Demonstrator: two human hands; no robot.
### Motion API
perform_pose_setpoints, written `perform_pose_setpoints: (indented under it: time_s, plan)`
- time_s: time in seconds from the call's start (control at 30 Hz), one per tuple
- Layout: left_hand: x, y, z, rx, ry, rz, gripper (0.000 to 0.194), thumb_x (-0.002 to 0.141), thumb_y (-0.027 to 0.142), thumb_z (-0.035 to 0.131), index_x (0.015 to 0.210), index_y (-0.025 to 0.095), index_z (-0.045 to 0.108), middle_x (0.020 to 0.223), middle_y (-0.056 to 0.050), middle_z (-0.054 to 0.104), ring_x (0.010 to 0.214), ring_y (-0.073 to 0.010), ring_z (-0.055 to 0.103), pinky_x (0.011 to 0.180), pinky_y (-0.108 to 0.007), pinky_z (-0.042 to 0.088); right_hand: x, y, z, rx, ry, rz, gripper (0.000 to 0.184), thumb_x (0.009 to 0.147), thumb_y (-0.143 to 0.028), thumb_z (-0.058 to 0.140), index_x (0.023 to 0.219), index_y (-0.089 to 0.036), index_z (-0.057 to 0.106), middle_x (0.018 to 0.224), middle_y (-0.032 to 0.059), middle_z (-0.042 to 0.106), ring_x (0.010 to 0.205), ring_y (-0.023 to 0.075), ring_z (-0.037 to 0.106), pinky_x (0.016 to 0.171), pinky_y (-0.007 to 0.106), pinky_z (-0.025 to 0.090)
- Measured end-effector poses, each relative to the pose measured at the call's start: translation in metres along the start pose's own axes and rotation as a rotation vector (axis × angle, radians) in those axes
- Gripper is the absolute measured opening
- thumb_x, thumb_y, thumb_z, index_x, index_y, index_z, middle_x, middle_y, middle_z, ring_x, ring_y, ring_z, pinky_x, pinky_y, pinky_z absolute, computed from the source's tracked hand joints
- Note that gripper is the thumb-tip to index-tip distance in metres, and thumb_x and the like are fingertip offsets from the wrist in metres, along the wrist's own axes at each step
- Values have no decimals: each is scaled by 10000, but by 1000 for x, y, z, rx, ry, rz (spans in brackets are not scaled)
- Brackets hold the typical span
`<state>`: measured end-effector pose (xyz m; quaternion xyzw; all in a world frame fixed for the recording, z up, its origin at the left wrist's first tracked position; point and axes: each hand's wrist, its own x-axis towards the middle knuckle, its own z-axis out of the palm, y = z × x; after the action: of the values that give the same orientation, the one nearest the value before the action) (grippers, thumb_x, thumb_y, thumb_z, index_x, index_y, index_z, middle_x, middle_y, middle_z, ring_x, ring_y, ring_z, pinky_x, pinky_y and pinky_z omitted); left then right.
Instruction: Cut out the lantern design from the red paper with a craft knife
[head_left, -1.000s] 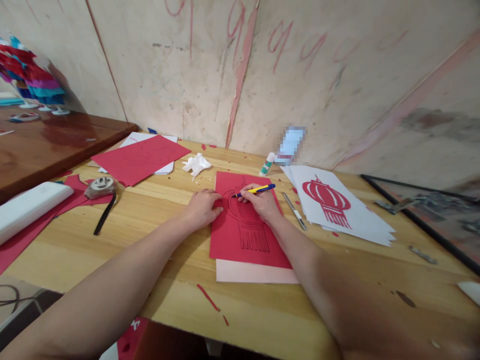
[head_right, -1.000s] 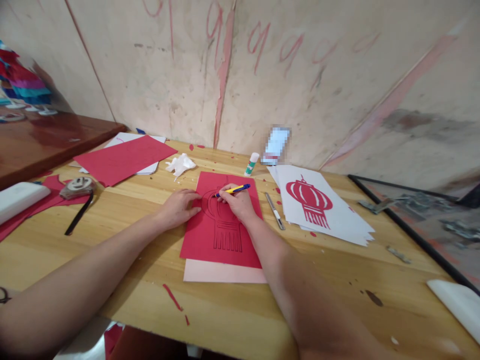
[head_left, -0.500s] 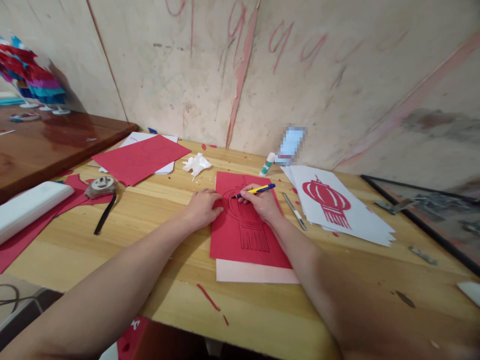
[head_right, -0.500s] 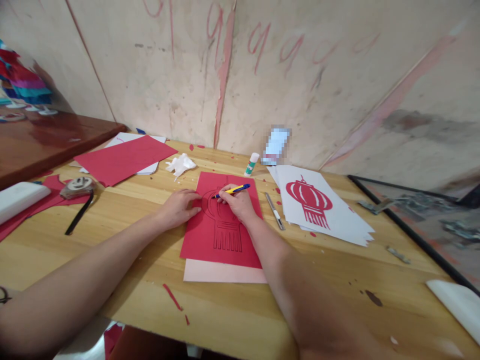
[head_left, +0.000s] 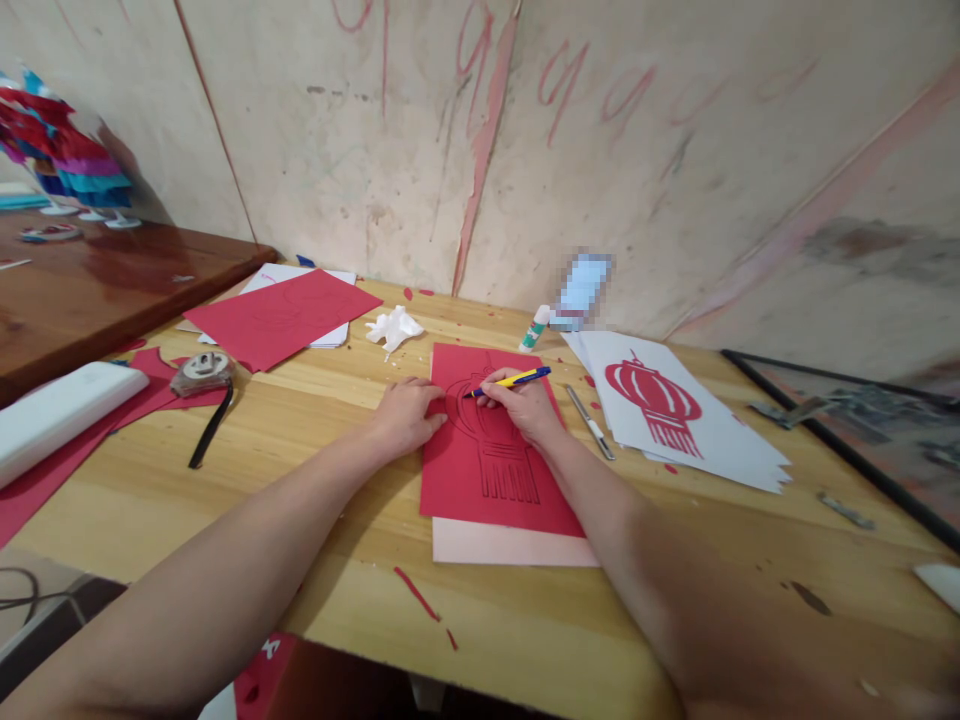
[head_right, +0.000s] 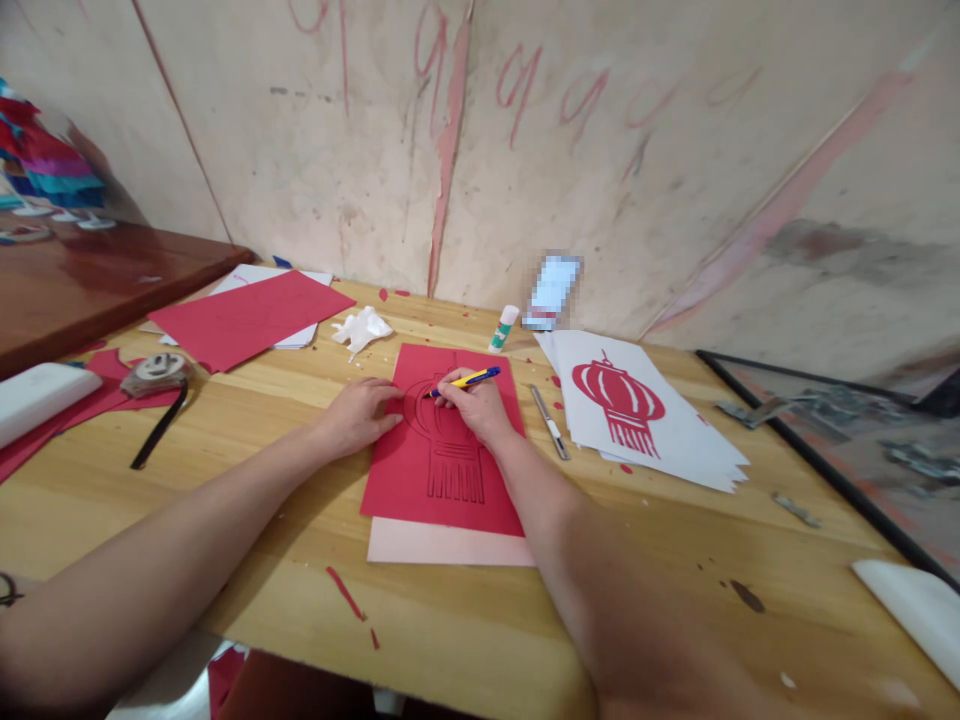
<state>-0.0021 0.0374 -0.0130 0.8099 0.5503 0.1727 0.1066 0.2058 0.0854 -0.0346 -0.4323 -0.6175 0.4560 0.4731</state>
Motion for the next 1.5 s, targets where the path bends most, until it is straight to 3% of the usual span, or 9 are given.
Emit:
perform_pose_setpoints:
  time_s: [1.5]
  plan:
    - [-1, 1, -2, 5, -14, -2, 246, 845, 252, 635, 1071, 193, 709, 1193, -97, 694, 1160, -264, 615, 1036, -385, 461, 0, -2, -1, 6, -39, 25, 233, 637, -386, 739, 678, -187, 625, 550, 21, 668, 510, 138, 578, 553, 278, 448]
